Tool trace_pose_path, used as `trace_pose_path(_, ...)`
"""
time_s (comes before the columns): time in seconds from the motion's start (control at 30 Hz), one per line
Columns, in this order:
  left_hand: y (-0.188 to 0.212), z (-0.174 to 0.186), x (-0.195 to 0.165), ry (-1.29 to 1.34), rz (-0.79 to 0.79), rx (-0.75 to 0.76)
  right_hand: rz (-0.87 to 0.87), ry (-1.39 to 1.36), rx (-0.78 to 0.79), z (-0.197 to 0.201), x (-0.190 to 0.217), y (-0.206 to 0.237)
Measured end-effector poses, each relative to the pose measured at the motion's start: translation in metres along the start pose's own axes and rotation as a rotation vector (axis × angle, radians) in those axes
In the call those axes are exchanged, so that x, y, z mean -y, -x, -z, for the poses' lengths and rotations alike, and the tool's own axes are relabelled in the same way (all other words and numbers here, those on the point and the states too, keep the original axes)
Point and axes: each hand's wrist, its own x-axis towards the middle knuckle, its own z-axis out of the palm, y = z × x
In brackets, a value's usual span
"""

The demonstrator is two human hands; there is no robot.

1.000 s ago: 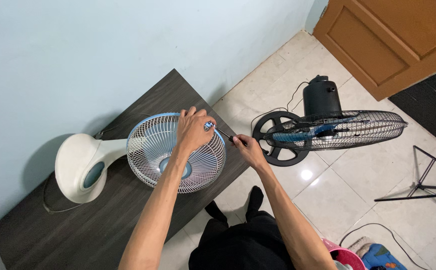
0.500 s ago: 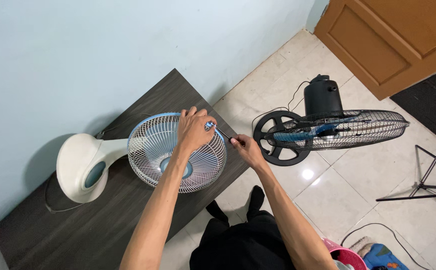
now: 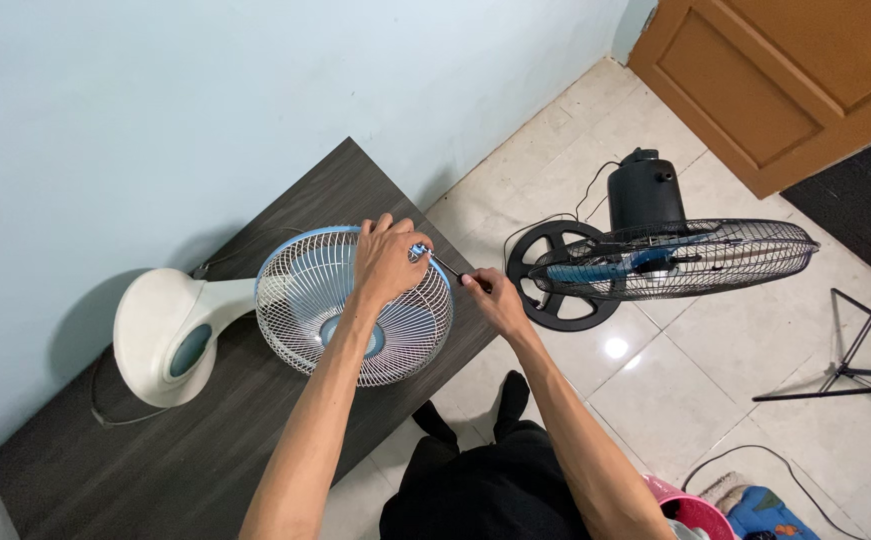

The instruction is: The person attaches the front grille to a black pedestal fan, aligning it over the blades and securing it at the base, then moves to a white desk fan on the table and uses a screwdriver to loosen and work on its grille fasteners.

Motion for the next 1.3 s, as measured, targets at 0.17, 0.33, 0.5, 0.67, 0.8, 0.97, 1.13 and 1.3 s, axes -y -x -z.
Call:
trace_pose_path(0.17, 0.0006, -0.0005, 0.0, 0.005, 0.012, 0.011, 0.034, -0.134, -0.025, -0.0006, 0.0036, 0.0004)
trace_pose_path(0.33, -0.0002, 0.0002, -0.0002, -0.003, 0.012, 0.01, -0.037, -0.133, 0.02, 0.0016, 0.0021, -0.0007)
trace_pose_path(0.5, 0.0004, 0.0007, -0.0032, -0.008, 0.016, 0.011, 0.009, -0.148, -0.027, 0.002, 0.0014, 0.0002)
trace_pose_path(0.67, 0.0025, 0.002, -0.0042, -0.009, 0.008, 0.002, 0.122, -0.248, -0.016, 0.0019, 0.0017, 0.0018)
trace_pose_path(0.8, 0.0024, 0.0018, -0.0046, -0.011, 0.012, 0.007, -0.053, -0.111, 0.055, 0.0046, 0.0006, 0.0022)
trace_pose_path(0.97, 0.0016, 0.0014, -0.005, -0.008, 0.024, 0.013, -0.065, -0.09, 0.029, 0.0039, 0.0044, 0.0018)
trace_pose_path(1.13, 0.0021, 0.003, -0.0039, -0.001, 0.025, 0.011, 0.074, -0.159, -0.021, 0.0007, 0.0064, 0.0037)
trace_pose_path(1.3, 0.0026, 0.0031, -0.0039, 0.007, 0.007, -0.016, -0.08, -0.081, 0.055, 0.0008, 0.0002, 0.0042)
